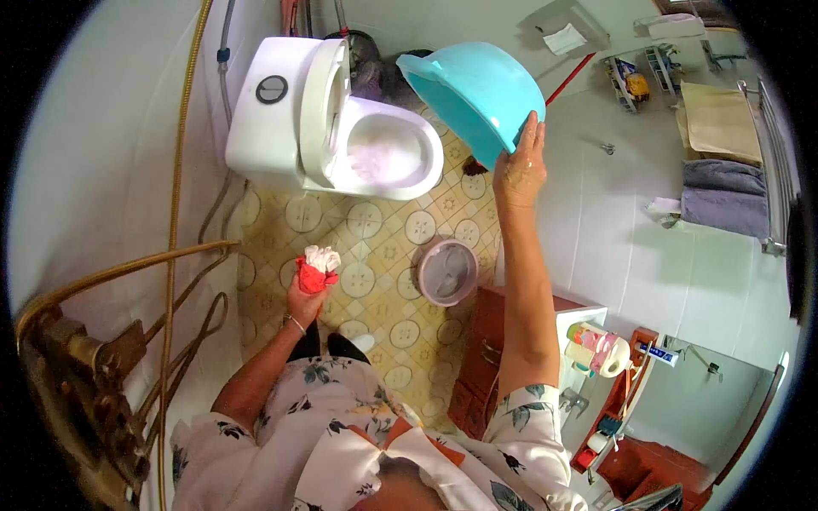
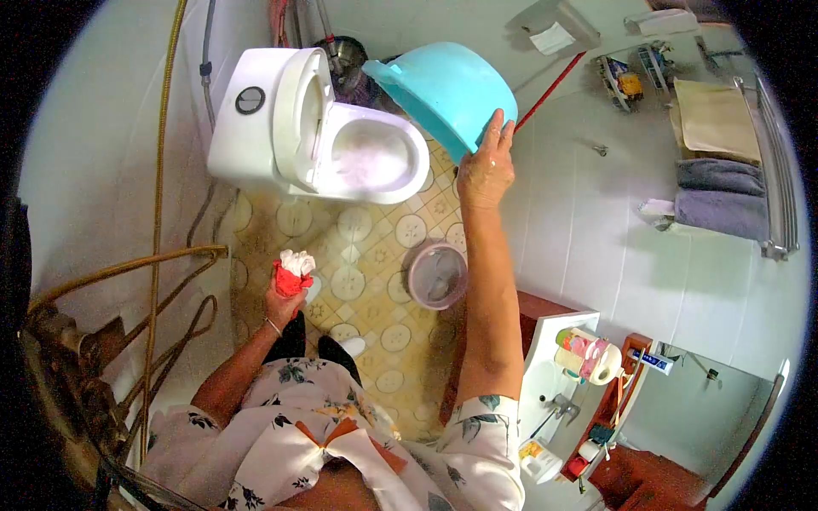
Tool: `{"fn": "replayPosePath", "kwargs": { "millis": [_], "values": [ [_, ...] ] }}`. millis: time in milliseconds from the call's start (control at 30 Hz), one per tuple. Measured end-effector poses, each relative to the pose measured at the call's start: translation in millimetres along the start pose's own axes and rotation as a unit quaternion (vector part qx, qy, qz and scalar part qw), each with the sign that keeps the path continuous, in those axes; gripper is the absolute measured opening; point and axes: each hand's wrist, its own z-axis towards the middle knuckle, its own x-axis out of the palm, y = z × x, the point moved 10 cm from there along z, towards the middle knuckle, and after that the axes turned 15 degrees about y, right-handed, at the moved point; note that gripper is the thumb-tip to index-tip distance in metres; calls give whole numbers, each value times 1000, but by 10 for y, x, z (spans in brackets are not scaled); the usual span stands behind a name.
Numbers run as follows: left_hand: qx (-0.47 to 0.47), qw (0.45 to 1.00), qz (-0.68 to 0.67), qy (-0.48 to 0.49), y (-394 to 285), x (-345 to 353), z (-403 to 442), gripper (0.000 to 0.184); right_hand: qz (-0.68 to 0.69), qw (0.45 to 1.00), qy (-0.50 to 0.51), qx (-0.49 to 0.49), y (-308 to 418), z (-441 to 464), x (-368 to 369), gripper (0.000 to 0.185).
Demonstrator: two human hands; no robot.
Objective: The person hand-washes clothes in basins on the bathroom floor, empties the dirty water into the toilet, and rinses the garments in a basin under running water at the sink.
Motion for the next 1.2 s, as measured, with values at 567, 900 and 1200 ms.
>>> {"fn": "replayPosePath", "kwargs": {
  "millis": [567,900,1200],
  "values": [
    [205,950,144,184,-2474,1170,67,60,704,382,87,593,-391,-3417,1577,35],
    [591,563,381,434,-3986,3257,-1833,57,659,493,29,568,-1101,-5000,-13,26],
    [808,364,270,376,-4714,3434,-3923,25,714,367,-171,571,-2042,-6943,-1201,36]
  ]
}}
